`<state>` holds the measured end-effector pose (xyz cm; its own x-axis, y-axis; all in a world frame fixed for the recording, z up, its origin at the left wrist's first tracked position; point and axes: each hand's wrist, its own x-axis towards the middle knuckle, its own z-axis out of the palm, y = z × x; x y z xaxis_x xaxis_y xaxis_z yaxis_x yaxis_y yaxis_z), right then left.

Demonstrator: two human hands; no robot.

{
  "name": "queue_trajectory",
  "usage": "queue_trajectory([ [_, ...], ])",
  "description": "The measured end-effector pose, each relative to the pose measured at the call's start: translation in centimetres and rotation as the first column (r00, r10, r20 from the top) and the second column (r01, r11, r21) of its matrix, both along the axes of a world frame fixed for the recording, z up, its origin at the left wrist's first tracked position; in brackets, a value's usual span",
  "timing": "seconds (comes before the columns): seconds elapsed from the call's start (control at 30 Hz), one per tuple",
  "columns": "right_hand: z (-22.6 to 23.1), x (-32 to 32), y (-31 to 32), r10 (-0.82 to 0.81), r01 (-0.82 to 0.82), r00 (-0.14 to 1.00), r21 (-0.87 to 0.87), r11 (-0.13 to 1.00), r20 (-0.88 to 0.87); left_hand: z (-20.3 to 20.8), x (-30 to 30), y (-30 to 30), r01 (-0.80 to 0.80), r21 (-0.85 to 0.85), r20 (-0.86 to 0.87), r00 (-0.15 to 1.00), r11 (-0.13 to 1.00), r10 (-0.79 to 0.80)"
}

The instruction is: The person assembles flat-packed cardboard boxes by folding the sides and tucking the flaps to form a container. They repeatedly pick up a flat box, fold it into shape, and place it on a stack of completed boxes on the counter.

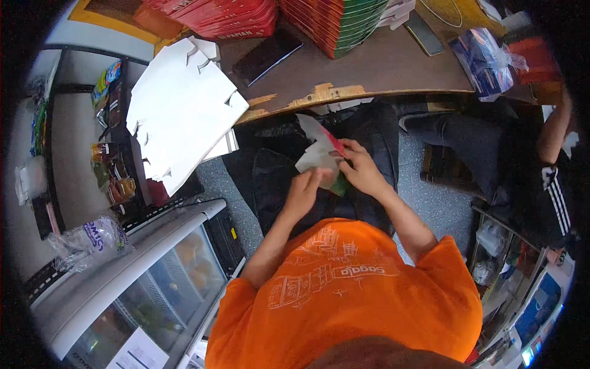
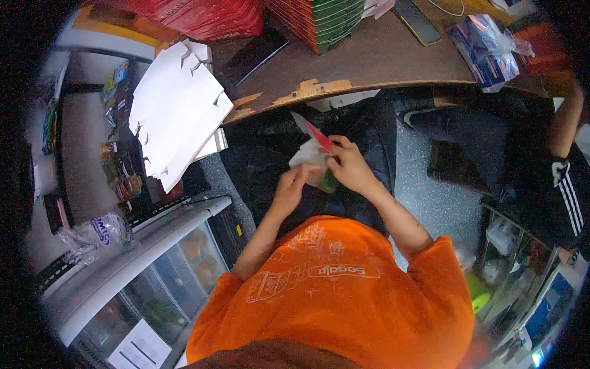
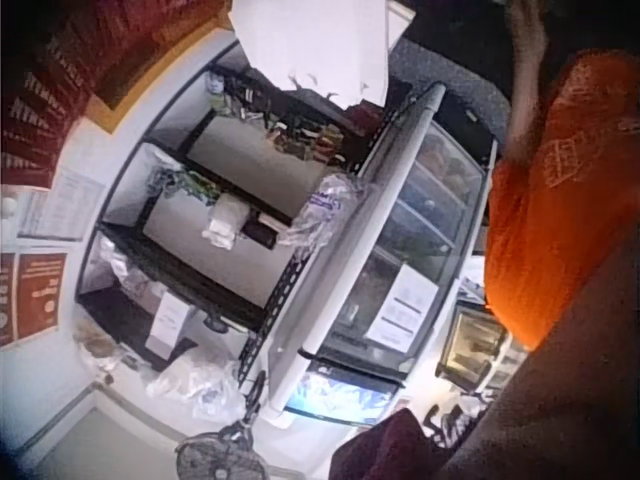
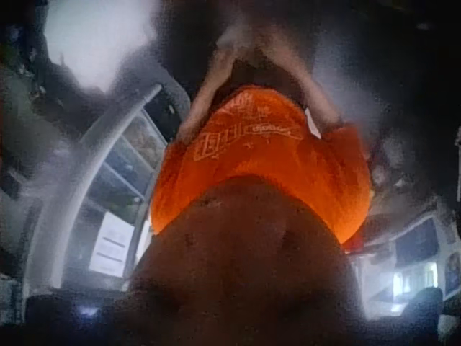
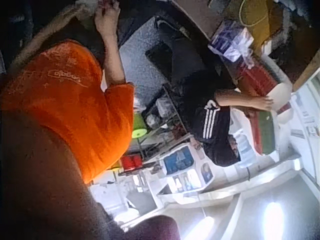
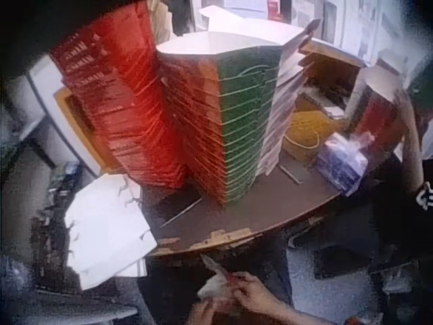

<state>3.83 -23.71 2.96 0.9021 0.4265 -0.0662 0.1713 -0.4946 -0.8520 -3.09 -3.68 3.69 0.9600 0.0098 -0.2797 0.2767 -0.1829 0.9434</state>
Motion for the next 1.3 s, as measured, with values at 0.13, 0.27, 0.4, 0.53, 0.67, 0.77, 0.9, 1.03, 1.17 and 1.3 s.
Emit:
queue_trajectory([
  [0.13, 3.0, 0.1, -0.4, -0.059, 0.103, 0.980, 0.236, 0.966, -0.188, -3.3, 2.1, 4.3, -0.112, 0.283, -0.061, 0.989, 0.953, 0.135],
  [0.27, 4.4, -0.4, -0.1, -0.083, 0.173, 0.936, 0.242, 0.955, -0.343, -1.6, 2.4, 5.1, -0.301, -0.412, -0.418, 0.901, 0.860, 0.115],
  [0.4, 5.6, -1.4, 1.2, -0.218, 0.236, 0.971, 0.288, 0.928, -0.095, 0.0, 1.4, 1.7, -0.485, -0.382, -0.369, 0.861, 0.787, 0.351],
  [0.53, 4.1, -3.4, 0.5, -0.158, 0.159, 0.981, 0.005, 0.987, -0.110, -2.7, -2.1, 1.4, -0.387, -0.037, -0.137, 0.915, 0.921, 0.379],
  [0.67, 3.2, -3.2, 0.2, -0.112, 0.126, 0.985, -0.101, 0.987, 0.129, 0.8, -3.4, -0.4, -0.387, 0.028, 0.039, 0.922, 0.922, 0.386],
  [0.77, 3.6, -2.5, -0.8, 0.089, -0.073, 0.986, -0.121, 0.990, 0.138, 3.1, -4.4, -0.5, -0.089, 0.313, 0.096, 0.993, 0.946, 0.062],
  [0.9, 9.1, -1.0, -1.3, 0.240, -0.235, 0.965, 0.060, 0.970, -0.106, 4.4, -3.1, 2.3, -0.091, 0.272, 0.019, 0.996, 0.958, 0.089],
  [1.03, 13.7, -0.5, -1.6, 0.341, -0.328, 0.940, 0.340, 0.881, 0.023, 9.0, 0.1, 7.1, -0.271, 0.064, 0.015, 0.963, 0.961, 0.270],
  [1.17, 22.3, 1.0, -2.3, 0.517, -0.542, 0.840, 0.295, 0.787, 0.165, 19.0, 3.0, 10.3, 0.087, -0.028, 0.115, 0.990, 0.996, -0.083],
  [1.3, 29.9, 5.0, -3.7, -0.033, -0.397, 0.614, 0.344, 0.851, 0.789, 28.2, 6.4, 11.6, 0.128, -0.450, 0.436, 0.895, 0.884, 0.092],
])
